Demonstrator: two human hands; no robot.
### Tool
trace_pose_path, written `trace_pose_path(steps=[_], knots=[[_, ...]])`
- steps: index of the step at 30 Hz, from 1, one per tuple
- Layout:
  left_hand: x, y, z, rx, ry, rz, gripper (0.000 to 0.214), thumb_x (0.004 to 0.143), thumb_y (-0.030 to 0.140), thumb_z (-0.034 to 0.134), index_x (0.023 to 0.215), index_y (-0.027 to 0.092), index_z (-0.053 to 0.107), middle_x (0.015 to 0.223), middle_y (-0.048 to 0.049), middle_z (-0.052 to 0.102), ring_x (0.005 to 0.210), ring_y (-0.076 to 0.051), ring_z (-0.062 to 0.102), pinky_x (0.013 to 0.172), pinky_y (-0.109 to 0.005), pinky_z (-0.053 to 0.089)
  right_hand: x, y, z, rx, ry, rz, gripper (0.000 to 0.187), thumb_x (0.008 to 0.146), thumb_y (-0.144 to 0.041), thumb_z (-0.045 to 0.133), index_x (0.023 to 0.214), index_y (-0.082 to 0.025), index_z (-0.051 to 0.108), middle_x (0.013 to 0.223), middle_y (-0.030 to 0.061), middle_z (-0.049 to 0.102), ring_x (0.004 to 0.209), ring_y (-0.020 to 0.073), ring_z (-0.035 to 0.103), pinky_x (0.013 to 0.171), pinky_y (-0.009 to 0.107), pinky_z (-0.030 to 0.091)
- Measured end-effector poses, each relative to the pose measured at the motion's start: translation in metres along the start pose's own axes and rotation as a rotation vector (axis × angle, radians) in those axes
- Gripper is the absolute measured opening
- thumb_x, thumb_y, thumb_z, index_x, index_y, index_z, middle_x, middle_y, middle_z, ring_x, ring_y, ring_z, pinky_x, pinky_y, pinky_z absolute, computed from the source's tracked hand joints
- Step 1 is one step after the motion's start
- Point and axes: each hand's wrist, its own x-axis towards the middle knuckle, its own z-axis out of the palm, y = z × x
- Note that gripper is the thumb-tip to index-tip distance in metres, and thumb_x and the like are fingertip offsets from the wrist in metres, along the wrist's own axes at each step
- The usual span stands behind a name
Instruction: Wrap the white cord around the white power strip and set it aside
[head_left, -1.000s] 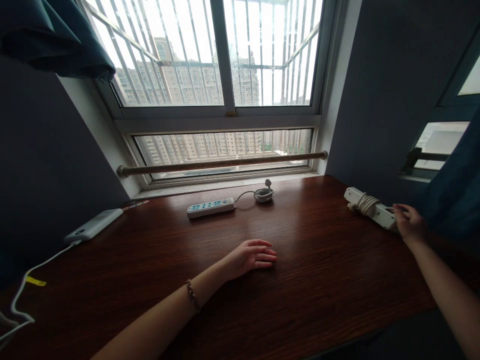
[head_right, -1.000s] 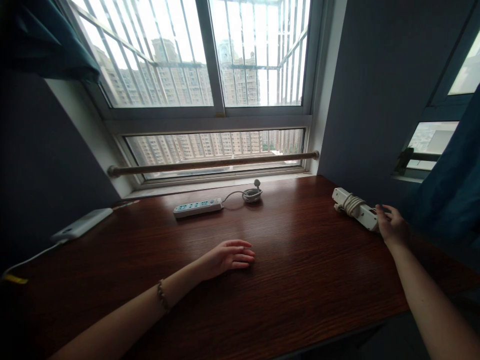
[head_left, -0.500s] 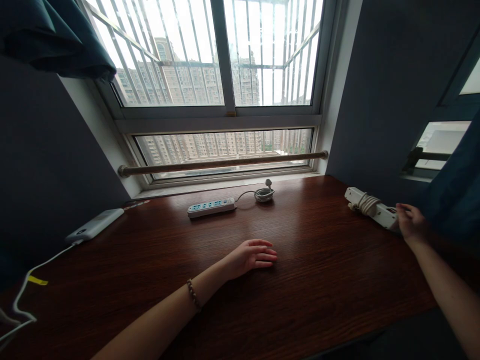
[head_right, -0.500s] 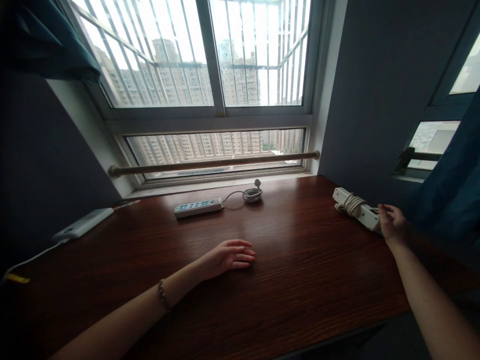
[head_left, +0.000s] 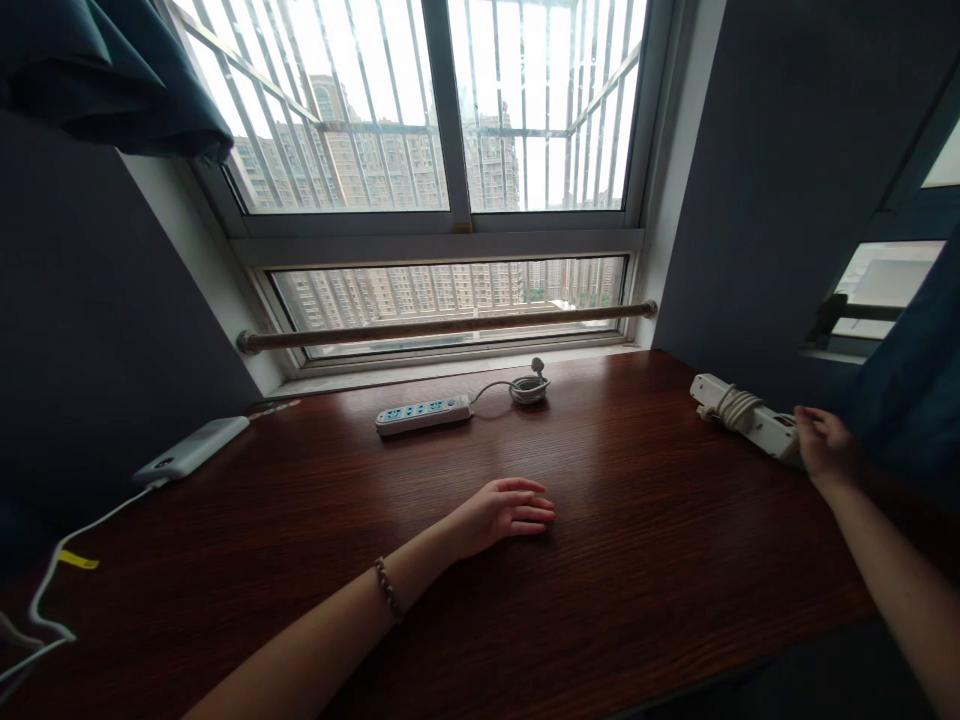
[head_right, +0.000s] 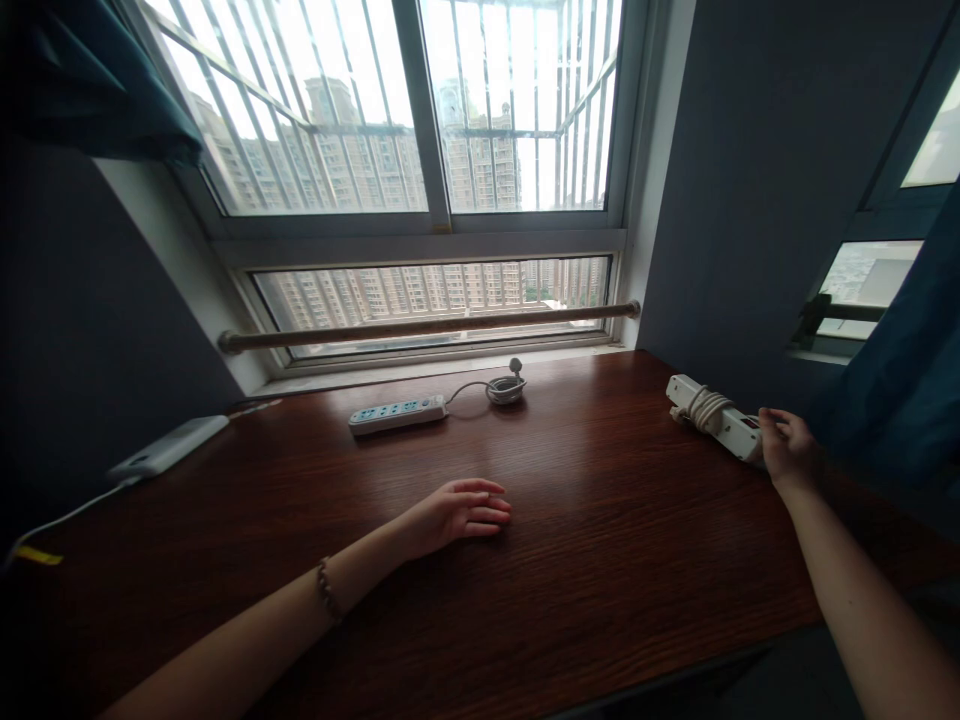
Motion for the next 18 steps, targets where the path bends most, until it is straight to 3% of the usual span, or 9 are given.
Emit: trace_pose_path(steps=[10,18], knots=[[0.001,-0.002,-0.002,-0.011,-0.008,0.002,0.027,0.078,0.012,0.055,0.104,0.004,0.052,0.107,-0.0240,0.058,0.098,-0.029,0.059,0.089,-0.042,0.043,-0.002,-0.005,-0.002,-0.005,-0.011,0.019,0.050,0.078,-0.054,0.054,0.111,-0.017,0.059,0.090,0.0097,0.063,0.077,0.0218,0.058,0.073,0.034,0.044],[0.001,-0.002,-0.003,-0.007,-0.018,0.002,0.027,0.077,0.012,0.057,0.103,0.004,0.053,0.107,-0.0233,0.058,0.098,-0.029,0.060,0.088,-0.042,0.044,0.005,0.007,0.004,0.032,-0.014,0.010,0.052,0.077,-0.055,0.054,0.112,-0.017,0.059,0.091,0.0101,0.063,0.081,0.0227,0.059,0.068,0.032,0.044]])
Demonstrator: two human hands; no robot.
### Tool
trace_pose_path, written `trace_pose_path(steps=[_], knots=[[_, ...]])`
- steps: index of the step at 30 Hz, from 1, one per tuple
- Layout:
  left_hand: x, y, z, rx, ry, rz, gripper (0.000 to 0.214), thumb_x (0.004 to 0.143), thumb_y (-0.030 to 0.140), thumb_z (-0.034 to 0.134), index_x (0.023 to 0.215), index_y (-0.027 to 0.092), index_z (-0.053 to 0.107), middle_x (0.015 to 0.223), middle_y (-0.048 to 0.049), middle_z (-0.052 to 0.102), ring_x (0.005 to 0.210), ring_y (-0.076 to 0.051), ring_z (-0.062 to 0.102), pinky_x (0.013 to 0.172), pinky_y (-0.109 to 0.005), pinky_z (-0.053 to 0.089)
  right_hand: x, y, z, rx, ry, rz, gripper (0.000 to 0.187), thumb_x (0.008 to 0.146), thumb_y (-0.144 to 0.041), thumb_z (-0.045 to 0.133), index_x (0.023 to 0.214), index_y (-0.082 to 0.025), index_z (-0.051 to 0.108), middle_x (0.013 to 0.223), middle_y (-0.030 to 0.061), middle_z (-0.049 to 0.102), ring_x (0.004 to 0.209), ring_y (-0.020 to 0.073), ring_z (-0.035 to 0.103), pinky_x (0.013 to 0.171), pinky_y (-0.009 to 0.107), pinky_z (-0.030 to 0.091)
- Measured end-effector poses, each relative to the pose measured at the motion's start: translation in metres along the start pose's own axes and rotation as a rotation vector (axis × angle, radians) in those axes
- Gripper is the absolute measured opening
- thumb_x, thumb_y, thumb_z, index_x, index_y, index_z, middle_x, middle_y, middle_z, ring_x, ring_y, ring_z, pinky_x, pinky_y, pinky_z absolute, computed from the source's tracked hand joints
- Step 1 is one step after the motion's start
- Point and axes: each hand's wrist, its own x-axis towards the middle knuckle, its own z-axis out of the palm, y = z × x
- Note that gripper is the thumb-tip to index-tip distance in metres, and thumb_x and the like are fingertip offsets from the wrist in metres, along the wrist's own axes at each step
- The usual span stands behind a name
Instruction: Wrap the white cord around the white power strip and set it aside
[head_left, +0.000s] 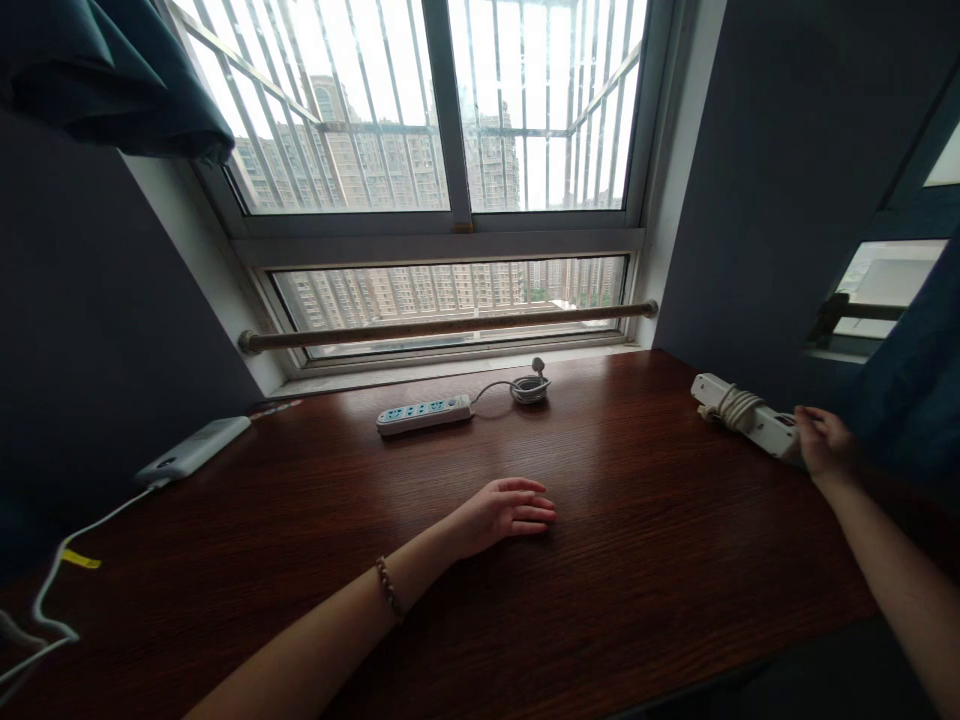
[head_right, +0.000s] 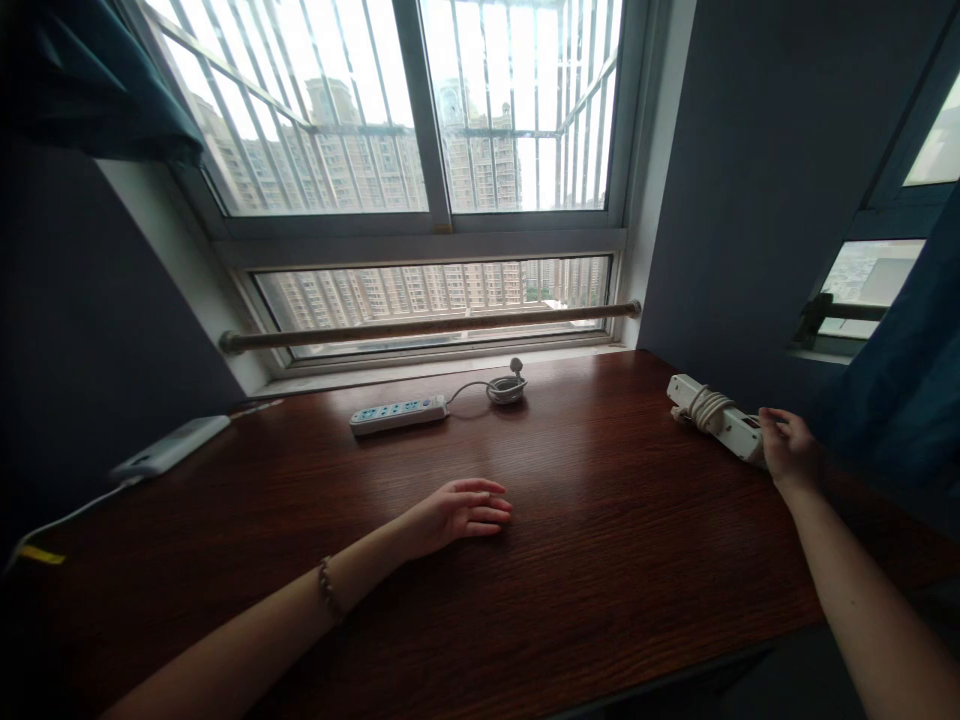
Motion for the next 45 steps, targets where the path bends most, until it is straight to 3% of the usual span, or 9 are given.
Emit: trace_pose_path(steps=[14,31,45], knots=[[0.0008,-0.0003,0.0009,-0.009,0.000,0.002,0.027,0.077,0.015,0.060,0.101,0.005,0.055,0.106,-0.0229,0.059,0.096,-0.028,0.061,0.088,-0.041,0.044,-0.0024,-0.0037,-0.0027,-0.009,-0.003,0.004,0.051,0.076,-0.056,0.054,0.112,-0.019,0.059,0.091,0.0090,0.063,0.082,0.0234,0.058,0.074,0.035,0.044],[0.0005,-0.0010,-0.0013,-0.014,-0.014,0.015,0.027,0.075,0.014,0.060,0.100,0.005,0.056,0.105,-0.0227,0.059,0.097,-0.028,0.060,0.088,-0.043,0.043,-0.0045,-0.0070,-0.0027,0.035,-0.002,0.002,0.051,0.078,-0.052,0.055,0.112,-0.015,0.059,0.088,0.0101,0.063,0.076,0.0206,0.059,0.062,0.028,0.043],[0.0007,-0.0012,-0.0008,-0.007,-0.004,0.007,0.028,0.077,0.013,0.059,0.103,0.004,0.053,0.107,-0.0237,0.058,0.098,-0.029,0.059,0.090,-0.044,0.042,-0.0021,-0.0026,-0.0018,0.003,0.004,-0.002,0.051,0.076,-0.057,0.054,0.110,-0.020,0.060,0.088,0.0078,0.063,0.077,0.0222,0.058,0.072,0.035,0.044]])
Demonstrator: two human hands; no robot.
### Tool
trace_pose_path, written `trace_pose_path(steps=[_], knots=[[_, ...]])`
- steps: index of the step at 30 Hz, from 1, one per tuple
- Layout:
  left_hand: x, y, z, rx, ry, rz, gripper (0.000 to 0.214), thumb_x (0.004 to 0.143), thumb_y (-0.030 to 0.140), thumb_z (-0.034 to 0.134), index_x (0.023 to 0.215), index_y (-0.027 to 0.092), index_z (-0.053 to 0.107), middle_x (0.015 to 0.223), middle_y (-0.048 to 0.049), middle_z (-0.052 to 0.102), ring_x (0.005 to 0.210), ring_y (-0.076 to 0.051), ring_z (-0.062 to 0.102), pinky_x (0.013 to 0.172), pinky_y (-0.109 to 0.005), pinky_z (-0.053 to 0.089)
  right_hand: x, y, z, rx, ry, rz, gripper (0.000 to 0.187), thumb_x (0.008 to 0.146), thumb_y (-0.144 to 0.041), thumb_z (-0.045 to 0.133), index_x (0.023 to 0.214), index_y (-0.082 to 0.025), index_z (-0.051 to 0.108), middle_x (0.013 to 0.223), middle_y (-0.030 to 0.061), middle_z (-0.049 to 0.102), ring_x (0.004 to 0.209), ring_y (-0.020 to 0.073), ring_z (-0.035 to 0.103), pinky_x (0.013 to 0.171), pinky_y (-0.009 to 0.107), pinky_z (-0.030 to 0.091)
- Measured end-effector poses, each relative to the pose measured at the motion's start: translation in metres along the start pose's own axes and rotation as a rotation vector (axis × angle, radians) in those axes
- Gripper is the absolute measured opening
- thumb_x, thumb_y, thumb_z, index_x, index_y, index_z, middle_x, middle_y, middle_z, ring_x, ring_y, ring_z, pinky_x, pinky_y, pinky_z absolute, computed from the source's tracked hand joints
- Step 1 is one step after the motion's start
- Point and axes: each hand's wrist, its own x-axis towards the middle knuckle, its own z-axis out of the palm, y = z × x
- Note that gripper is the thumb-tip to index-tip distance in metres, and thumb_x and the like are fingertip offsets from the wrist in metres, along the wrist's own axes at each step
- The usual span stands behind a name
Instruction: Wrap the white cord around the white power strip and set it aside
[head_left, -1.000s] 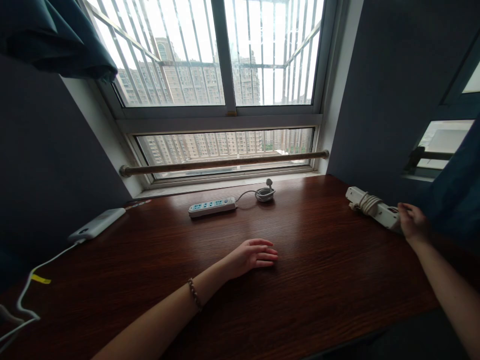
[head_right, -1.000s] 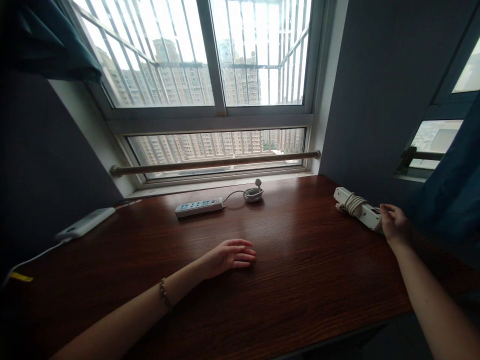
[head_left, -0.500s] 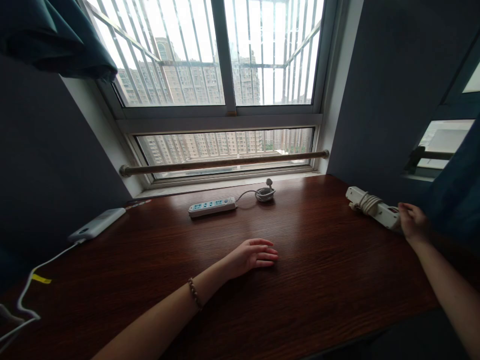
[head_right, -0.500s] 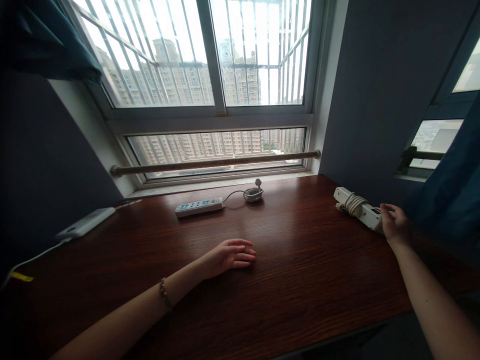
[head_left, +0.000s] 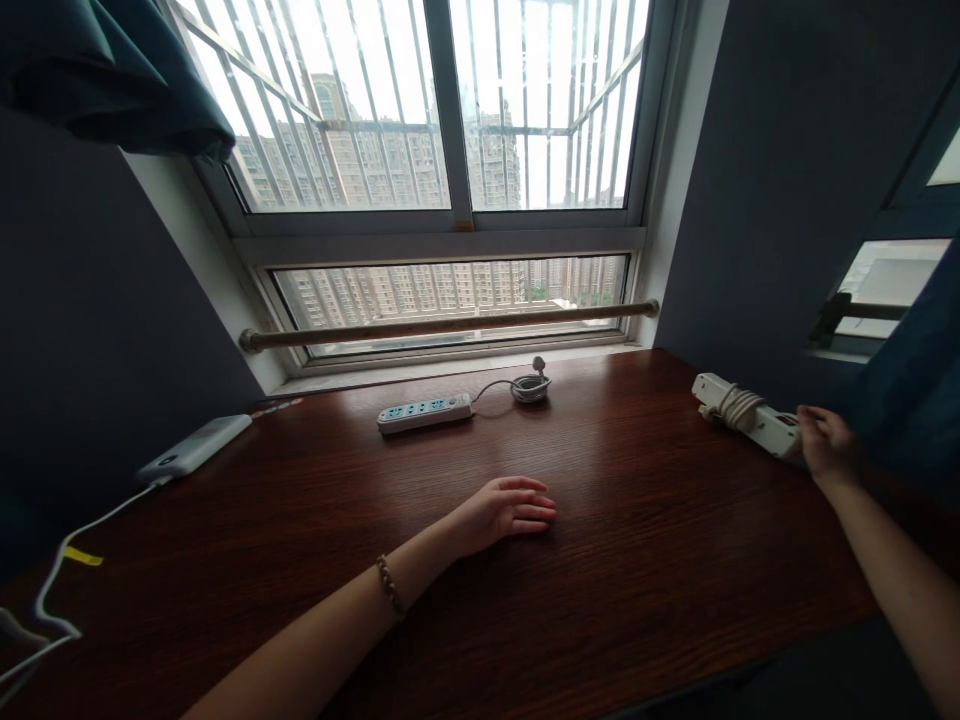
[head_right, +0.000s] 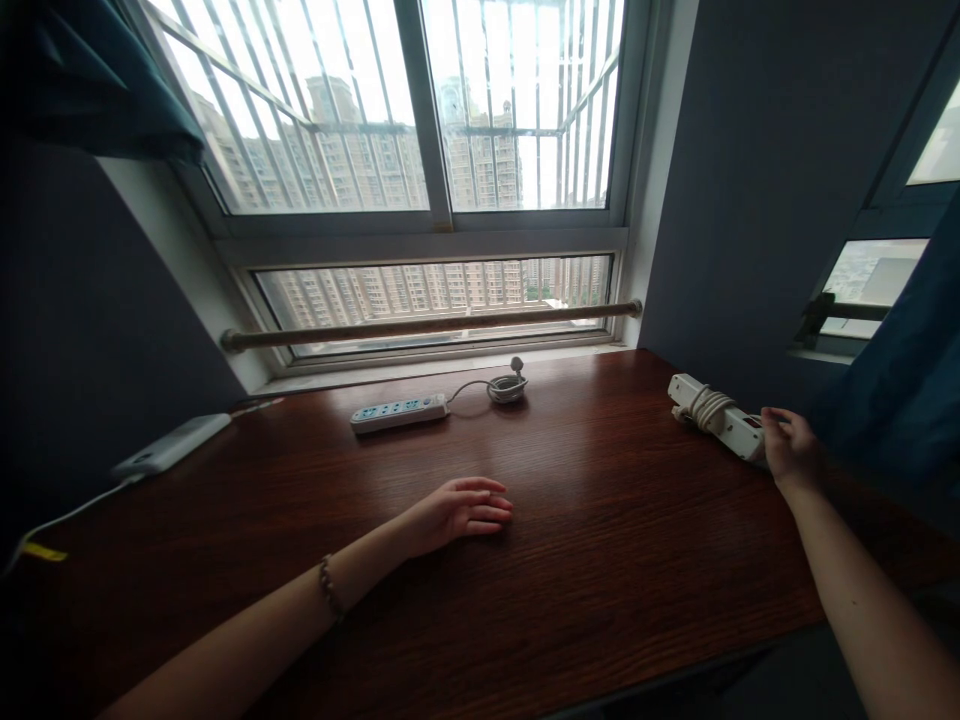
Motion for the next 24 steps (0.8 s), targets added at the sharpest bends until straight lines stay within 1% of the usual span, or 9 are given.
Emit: trace_pose_path(steps=[5,13,16,24], knots=[[-0.0004,0.0003,0.0010,0.001,0.002,0.002,0.027,0.078,0.013,0.057,0.103,0.003,0.053,0.106,-0.0241,0.058,0.098,-0.029,0.059,0.091,-0.044,0.042,-0.0003,-0.0007,-0.0017,-0.010,-0.017,0.001,0.052,0.077,-0.058,0.053,0.112,-0.020,0.059,0.092,0.0082,0.063,0.081,0.0229,0.058,0.071,0.034,0.044],[0.0007,-0.0006,-0.0004,0.001,0.010,0.003,0.028,0.078,0.012,0.057,0.104,0.003,0.052,0.106,-0.0243,0.058,0.098,-0.029,0.060,0.091,-0.045,0.041,-0.0034,-0.0062,-0.0035,-0.014,-0.005,-0.003,0.049,0.079,-0.054,0.053,0.112,-0.018,0.059,0.092,0.0093,0.063,0.078,0.0209,0.058,0.067,0.030,0.043],[0.0007,-0.0004,-0.0009,0.001,0.008,0.001,0.028,0.078,0.012,0.056,0.104,0.003,0.052,0.106,-0.0241,0.058,0.097,-0.029,0.060,0.091,-0.045,0.041,-0.0032,-0.0052,-0.0030,-0.014,-0.002,-0.004,0.047,0.079,-0.053,0.054,0.111,-0.019,0.059,0.090,0.0084,0.063,0.077,0.0198,0.058,0.066,0.029,0.042],[0.0008,0.0003,-0.0009,0.005,0.014,-0.003,0.028,0.078,0.012,0.057,0.104,0.003,0.052,0.107,-0.0243,0.058,0.097,-0.029,0.060,0.090,-0.044,0.042,0.0009,0.0006,0.0005,-0.028,0.016,-0.002,0.049,0.077,-0.056,0.054,0.111,-0.020,0.059,0.090,0.0083,0.063,0.081,0.0219,0.059,0.067,0.031,0.042]])
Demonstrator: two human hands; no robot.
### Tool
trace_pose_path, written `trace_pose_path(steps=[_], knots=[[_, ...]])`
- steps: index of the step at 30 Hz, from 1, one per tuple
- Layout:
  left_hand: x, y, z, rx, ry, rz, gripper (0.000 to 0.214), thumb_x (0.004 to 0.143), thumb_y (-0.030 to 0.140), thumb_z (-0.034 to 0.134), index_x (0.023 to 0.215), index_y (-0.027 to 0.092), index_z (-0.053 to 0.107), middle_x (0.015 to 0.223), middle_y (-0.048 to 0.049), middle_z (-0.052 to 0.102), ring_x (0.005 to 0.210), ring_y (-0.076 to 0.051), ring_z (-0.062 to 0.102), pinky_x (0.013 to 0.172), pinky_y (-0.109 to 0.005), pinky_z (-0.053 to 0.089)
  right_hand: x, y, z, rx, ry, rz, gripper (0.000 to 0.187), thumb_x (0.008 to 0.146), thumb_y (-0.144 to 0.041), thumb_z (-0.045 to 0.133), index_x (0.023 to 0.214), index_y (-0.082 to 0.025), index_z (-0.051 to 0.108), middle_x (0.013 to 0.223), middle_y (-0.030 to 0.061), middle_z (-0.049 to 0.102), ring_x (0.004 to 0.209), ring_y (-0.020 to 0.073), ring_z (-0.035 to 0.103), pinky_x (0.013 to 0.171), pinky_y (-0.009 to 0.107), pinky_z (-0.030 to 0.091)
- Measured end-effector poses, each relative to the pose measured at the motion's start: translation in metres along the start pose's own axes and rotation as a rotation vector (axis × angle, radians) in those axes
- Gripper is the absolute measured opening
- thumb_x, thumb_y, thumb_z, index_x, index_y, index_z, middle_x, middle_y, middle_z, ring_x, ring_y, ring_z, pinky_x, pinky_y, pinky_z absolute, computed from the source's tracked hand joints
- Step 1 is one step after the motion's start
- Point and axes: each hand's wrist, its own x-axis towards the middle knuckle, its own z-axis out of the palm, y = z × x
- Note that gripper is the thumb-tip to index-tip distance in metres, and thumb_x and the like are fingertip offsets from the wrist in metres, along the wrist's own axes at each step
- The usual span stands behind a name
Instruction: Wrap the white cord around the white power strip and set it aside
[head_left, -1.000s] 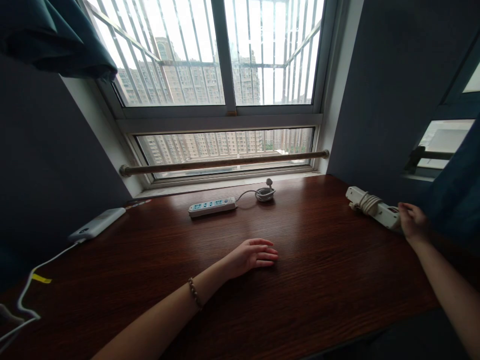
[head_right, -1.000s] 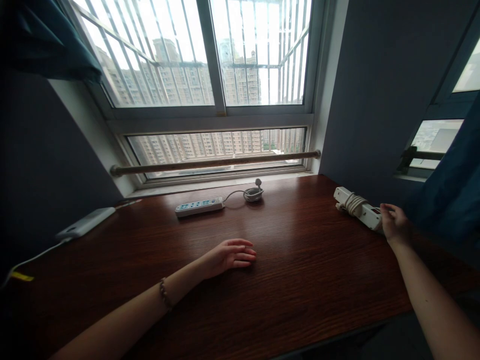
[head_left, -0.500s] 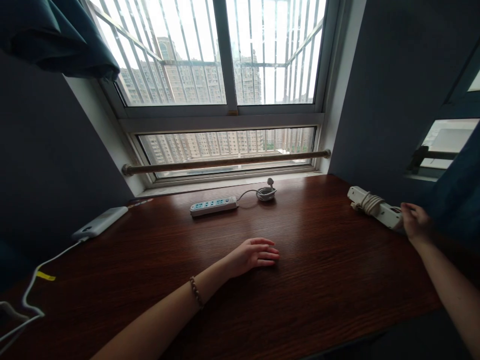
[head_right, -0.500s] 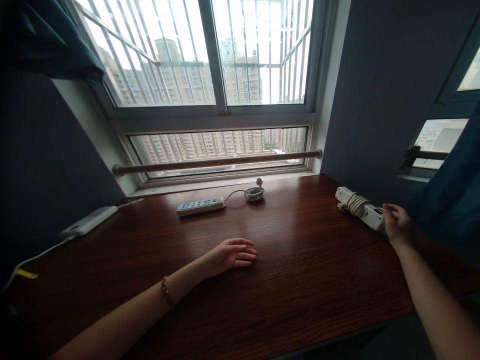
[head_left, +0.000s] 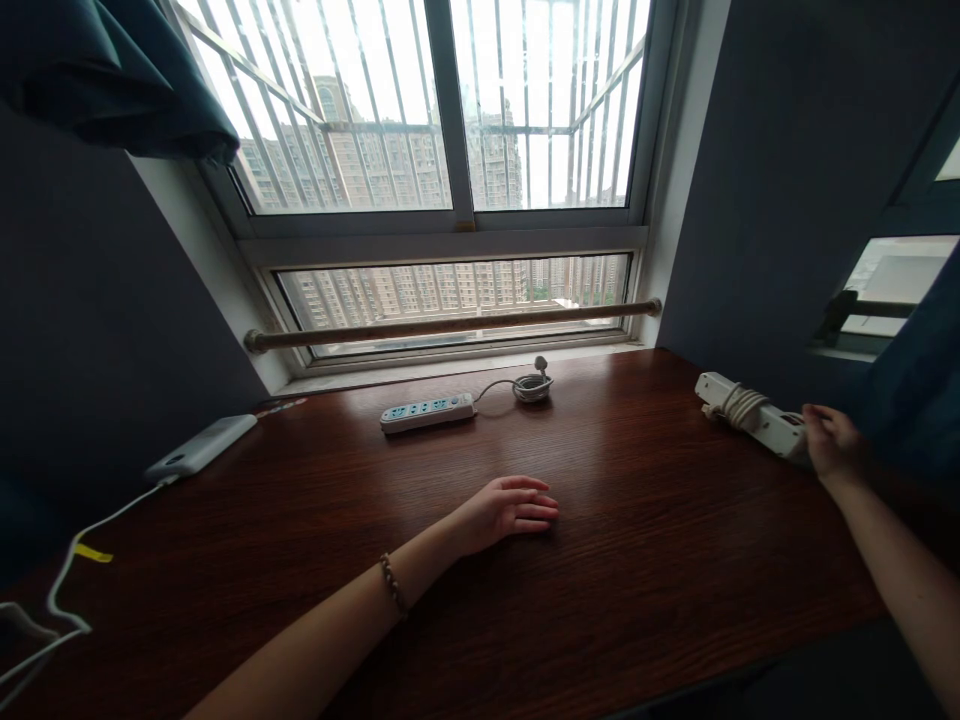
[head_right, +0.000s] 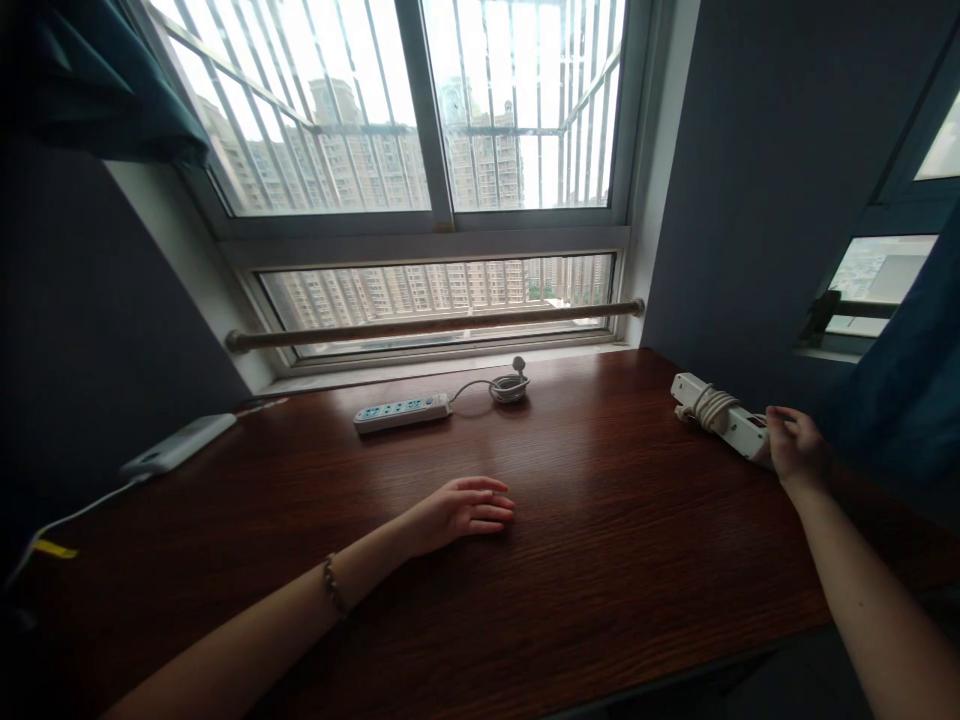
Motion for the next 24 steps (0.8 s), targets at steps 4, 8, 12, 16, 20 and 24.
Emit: trace_pose_path(steps=[4,8,12,16,20,24], knots=[[0.0002,-0.0003,-0.0005,-0.003,-0.006,-0.001,0.028,0.078,0.013,0.058,0.104,0.003,0.052,0.107,-0.0241,0.058,0.098,-0.029,0.060,0.090,-0.044,0.042,0.0016,0.0036,0.0013,0.006,-0.010,0.002,0.050,0.077,-0.057,0.054,0.111,-0.021,0.059,0.091,0.0084,0.063,0.080,0.0214,0.059,0.066,0.030,0.042],[0.0001,-0.0006,-0.0010,-0.007,-0.015,0.000,0.030,0.078,0.014,0.058,0.105,0.003,0.051,0.107,-0.0239,0.057,0.098,-0.029,0.059,0.091,-0.044,0.042,0.0017,0.0048,0.0015,0.012,-0.010,0.006,0.050,0.076,-0.057,0.055,0.111,-0.021,0.059,0.092,0.0085,0.063,0.080,0.0211,0.059,0.065,0.029,0.042],[-0.0002,-0.0007,-0.0003,-0.009,-0.017,0.004,0.029,0.079,0.014,0.057,0.105,0.003,0.051,0.107,-0.0238,0.058,0.098,-0.029,0.059,0.090,-0.044,0.042,-0.0007,0.0007,0.0005,0.016,-0.005,0.008,0.049,0.077,-0.056,0.055,0.111,-0.021,0.059,0.092,0.0080,0.063,0.078,0.0194,0.059,0.064,0.028,0.041],[-0.0006,-0.0004,0.0003,-0.005,-0.014,0.004,0.029,0.078,0.013,0.058,0.104,0.004,0.052,0.106,-0.0233,0.058,0.097,-0.029,0.060,0.090,-0.043,0.042,-0.0022,-0.0025,0.0000,0.014,0.004,0.013,0.047,0.077,-0.054,0.056,0.110,-0.021,0.059,0.091,0.0084,0.063,0.079,0.0192,0.058,0.064,0.028,0.041],[-0.0008,-0.0003,0.0003,0.000,-0.015,0.006,0.027,0.078,0.012,0.056,0.103,0.004,0.052,0.106,-0.0234,0.058,0.098,-0.029,0.059,0.090,-0.043,0.042,-0.0012,-0.0008,0.0003,0.019,-0.020,0.022,0.048,0.077,-0.056,0.055,0.111,-0.021,0.059,0.094,0.0083,0.063,0.078,0.0190,0.058,0.062,0.028,0.041],[-0.0006,-0.0003,0.0003,0.004,-0.012,0.004,0.028,0.078,0.011,0.056,0.104,0.004,0.052,0.106,-0.0233,0.058,0.098,-0.029,0.059,0.090,-0.044,0.042,-0.0009,0.0007,-0.0003,0.014,-0.024,0.028,0.048,0.077,-0.055,0.055,0.111,-0.021,0.058,0.094,0.0081,0.063,0.079,0.0193,0.058,0.065,0.028,0.041]])
